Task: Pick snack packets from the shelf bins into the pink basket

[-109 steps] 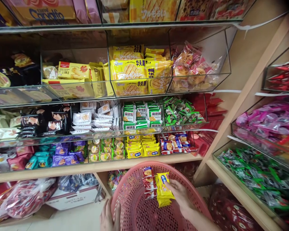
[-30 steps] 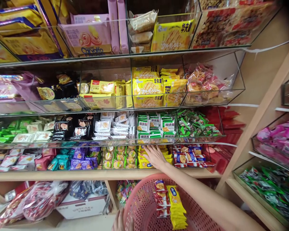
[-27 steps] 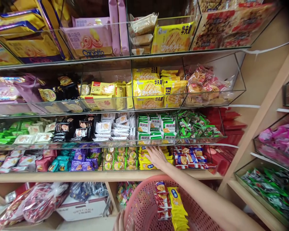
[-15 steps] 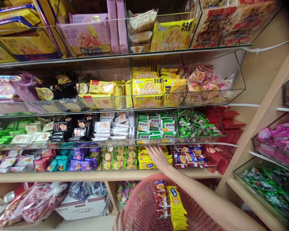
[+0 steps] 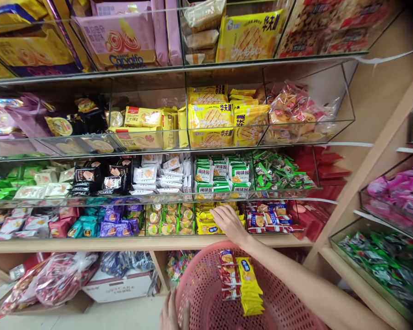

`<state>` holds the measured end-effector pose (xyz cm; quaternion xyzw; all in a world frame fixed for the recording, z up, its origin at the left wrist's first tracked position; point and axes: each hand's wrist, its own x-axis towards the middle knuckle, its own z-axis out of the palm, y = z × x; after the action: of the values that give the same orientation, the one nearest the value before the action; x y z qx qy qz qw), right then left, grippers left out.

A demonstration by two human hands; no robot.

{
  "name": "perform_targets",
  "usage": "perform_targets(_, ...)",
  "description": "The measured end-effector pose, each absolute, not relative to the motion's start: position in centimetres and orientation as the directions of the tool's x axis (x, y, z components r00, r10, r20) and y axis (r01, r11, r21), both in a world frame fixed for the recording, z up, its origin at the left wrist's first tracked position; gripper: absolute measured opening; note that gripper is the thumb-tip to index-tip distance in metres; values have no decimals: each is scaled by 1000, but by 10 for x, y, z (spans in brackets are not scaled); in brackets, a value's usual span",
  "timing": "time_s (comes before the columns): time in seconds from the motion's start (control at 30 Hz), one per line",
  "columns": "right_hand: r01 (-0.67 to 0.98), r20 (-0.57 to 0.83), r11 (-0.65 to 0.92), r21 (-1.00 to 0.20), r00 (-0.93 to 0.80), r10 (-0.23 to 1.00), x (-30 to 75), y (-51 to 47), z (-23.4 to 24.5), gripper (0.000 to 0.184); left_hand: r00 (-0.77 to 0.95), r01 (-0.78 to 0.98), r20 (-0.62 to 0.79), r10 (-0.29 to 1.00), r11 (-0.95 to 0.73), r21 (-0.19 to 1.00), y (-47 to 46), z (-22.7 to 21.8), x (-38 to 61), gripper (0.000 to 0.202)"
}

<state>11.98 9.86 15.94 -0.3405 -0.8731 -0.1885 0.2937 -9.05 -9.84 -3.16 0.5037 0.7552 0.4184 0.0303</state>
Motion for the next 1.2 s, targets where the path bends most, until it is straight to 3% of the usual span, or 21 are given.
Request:
perform_targets(0.1,649,760,758,-65,-460,459,140,63,159,35,-468,710,311,827,142,690,-101,-23,-90,55)
perform_targets(0.17,607,769,726,-322,-279,575,155,34,152,32,-469,686,276,839,149,712,-102,-19,-90,57)
perform_targets(0.2,566,722,668,-483,-173,670,163,20,146,31,-477,675,271,836,152,722,-103,-18,-90,56)
perform_targets(0.27,409,501,454,-791,8,865,177,-4,129,32,-480,660,258,838,152,735,-103,-16,-92,56)
perform_targets(0.33,207,205,182,-961,95,974,189,-20,108,39,-458,648,224,861,150,747,-104,-15,-96,56)
perform_targets(0.43,-6,-118,-118,-993,127,985,201,-30,79,45,-436,629,171,883,163,760,-105,-13,-99,58)
perform_targets(0.57,-113,-277,-262,-959,155,948,204,-29,61,44,-457,635,210,864,152,757,-105,-13,-94,56)
perform_targets(0.67,-118,-296,-279,-953,172,940,203,-24,56,43,-487,650,259,834,148,746,-105,-14,-88,56)
perform_targets(0.87,-168,-182,-153,-974,169,969,198,-9,42,37,-479,646,239,844,155,748,-104,-13,-89,57)
perform_targets(1.0,-217,-217,-185,-959,136,967,192,-6,35,37,-470,660,247,847,152,735,-103,-15,-91,57)
perform_targets(1.2,-129,-159,-137,-982,176,972,189,-4,23,44,-477,705,351,806,113,700,-99,-28,-90,54)
